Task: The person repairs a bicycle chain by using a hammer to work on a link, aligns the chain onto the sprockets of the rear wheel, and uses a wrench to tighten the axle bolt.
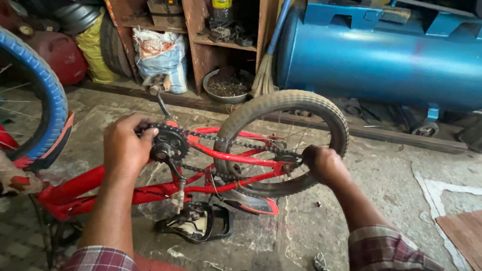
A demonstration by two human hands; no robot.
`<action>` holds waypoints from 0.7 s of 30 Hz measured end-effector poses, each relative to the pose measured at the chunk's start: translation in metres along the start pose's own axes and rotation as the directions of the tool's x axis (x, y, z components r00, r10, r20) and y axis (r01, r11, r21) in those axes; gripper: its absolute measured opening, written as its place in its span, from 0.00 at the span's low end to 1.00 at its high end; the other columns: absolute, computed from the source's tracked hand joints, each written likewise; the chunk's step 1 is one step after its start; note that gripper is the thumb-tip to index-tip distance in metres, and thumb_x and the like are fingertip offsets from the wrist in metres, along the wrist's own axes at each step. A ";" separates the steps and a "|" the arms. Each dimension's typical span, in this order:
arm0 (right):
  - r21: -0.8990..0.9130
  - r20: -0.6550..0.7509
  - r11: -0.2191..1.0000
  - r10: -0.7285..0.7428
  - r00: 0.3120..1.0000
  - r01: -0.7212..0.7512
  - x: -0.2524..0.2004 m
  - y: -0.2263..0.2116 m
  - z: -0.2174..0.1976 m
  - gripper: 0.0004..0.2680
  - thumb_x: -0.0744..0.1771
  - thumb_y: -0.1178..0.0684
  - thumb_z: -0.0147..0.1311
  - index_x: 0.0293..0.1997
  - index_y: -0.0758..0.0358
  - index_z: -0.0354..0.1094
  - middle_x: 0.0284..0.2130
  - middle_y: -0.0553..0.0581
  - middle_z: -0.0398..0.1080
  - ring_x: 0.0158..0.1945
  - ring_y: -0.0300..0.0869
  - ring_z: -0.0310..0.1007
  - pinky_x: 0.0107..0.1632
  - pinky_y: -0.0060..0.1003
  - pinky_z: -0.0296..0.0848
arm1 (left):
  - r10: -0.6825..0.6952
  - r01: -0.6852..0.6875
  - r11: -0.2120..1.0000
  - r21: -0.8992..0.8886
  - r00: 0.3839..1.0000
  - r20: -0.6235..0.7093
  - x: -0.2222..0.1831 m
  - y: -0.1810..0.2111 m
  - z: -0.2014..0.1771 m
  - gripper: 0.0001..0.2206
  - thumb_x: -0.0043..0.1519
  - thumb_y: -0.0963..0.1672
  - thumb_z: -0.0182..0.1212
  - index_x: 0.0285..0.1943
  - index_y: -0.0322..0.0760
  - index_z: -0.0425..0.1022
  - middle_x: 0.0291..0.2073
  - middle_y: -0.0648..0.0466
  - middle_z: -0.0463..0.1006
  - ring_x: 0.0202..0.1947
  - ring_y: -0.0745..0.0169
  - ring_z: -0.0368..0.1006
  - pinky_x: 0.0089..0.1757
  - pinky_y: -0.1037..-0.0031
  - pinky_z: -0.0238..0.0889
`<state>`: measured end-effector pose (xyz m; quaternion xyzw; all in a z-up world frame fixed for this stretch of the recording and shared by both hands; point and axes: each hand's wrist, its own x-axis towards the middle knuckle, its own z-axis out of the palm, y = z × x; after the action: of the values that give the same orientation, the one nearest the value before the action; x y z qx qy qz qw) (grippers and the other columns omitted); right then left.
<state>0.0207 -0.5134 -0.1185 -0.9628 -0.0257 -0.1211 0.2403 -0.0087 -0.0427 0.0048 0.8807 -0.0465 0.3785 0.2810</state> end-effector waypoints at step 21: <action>0.529 0.312 0.805 0.110 0.944 -0.269 -0.013 0.020 0.042 0.08 0.65 0.54 0.61 0.41 0.68 0.79 0.27 0.55 0.80 0.29 0.37 0.76 0.37 0.36 0.76 | -0.246 0.244 0.964 -0.110 0.969 -0.006 -0.042 -0.077 0.015 0.08 0.60 0.40 0.71 0.45 0.30 0.79 0.33 0.47 0.82 0.30 0.56 0.77 0.35 0.65 0.68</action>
<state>0.0192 -0.5115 -0.1670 -0.8531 0.0045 0.0471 0.5196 -0.0059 0.0087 -0.0682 0.8595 0.0449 0.3462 0.3733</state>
